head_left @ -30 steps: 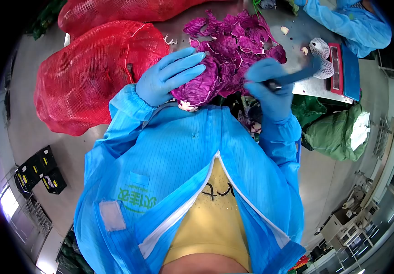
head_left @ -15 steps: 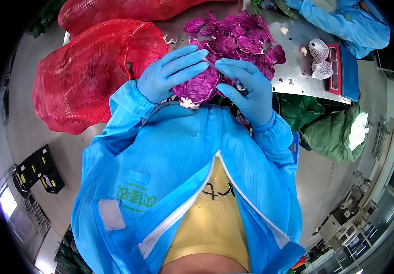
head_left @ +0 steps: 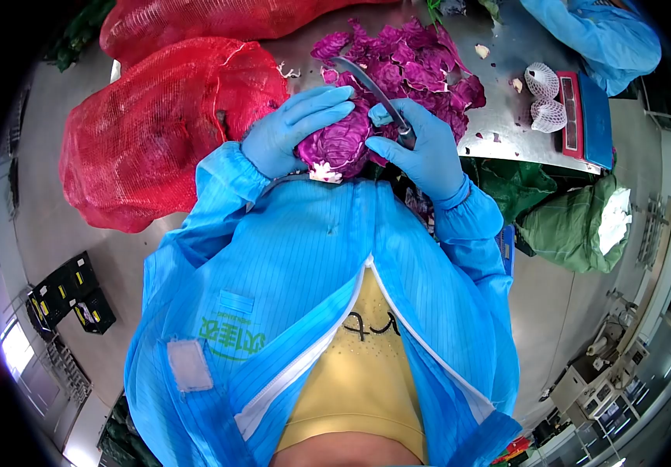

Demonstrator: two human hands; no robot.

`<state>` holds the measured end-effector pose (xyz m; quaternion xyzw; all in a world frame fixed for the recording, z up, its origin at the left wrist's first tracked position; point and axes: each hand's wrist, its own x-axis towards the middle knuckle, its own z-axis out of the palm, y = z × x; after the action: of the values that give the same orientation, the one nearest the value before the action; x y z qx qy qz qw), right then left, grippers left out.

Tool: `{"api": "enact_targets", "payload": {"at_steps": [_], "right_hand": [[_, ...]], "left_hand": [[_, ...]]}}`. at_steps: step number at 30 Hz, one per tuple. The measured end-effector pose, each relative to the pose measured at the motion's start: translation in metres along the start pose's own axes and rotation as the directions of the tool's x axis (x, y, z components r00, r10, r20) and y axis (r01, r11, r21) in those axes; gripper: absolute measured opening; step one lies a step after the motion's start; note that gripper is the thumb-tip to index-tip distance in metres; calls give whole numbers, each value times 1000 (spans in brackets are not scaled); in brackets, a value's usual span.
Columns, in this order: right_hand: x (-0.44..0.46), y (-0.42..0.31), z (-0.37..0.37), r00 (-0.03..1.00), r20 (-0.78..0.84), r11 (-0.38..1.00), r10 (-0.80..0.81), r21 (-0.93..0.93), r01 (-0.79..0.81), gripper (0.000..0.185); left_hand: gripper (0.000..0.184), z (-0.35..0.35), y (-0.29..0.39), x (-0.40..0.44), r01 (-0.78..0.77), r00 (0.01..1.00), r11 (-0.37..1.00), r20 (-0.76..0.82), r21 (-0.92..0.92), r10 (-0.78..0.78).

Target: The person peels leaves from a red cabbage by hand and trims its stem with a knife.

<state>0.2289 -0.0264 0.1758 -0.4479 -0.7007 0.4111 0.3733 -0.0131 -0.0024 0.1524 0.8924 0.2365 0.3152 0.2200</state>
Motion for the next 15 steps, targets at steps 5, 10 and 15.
{"api": "enact_targets", "payload": {"at_steps": [5,10,15], "right_hand": [[0,-10,0,992,34,988,125,84,-128,39],[5,8,-2,989,107,971,101,205,-122,40],[12,24,-8,923,361,913,134,317,-257,35]], "left_hand": [[90,3,-2,-4,49,998,998,28,-40,-48],[93,6,0,-5,57,997,994,47,-94,-53],[90,12,-2,-7,102,993,951,90,-290,-79]]}}
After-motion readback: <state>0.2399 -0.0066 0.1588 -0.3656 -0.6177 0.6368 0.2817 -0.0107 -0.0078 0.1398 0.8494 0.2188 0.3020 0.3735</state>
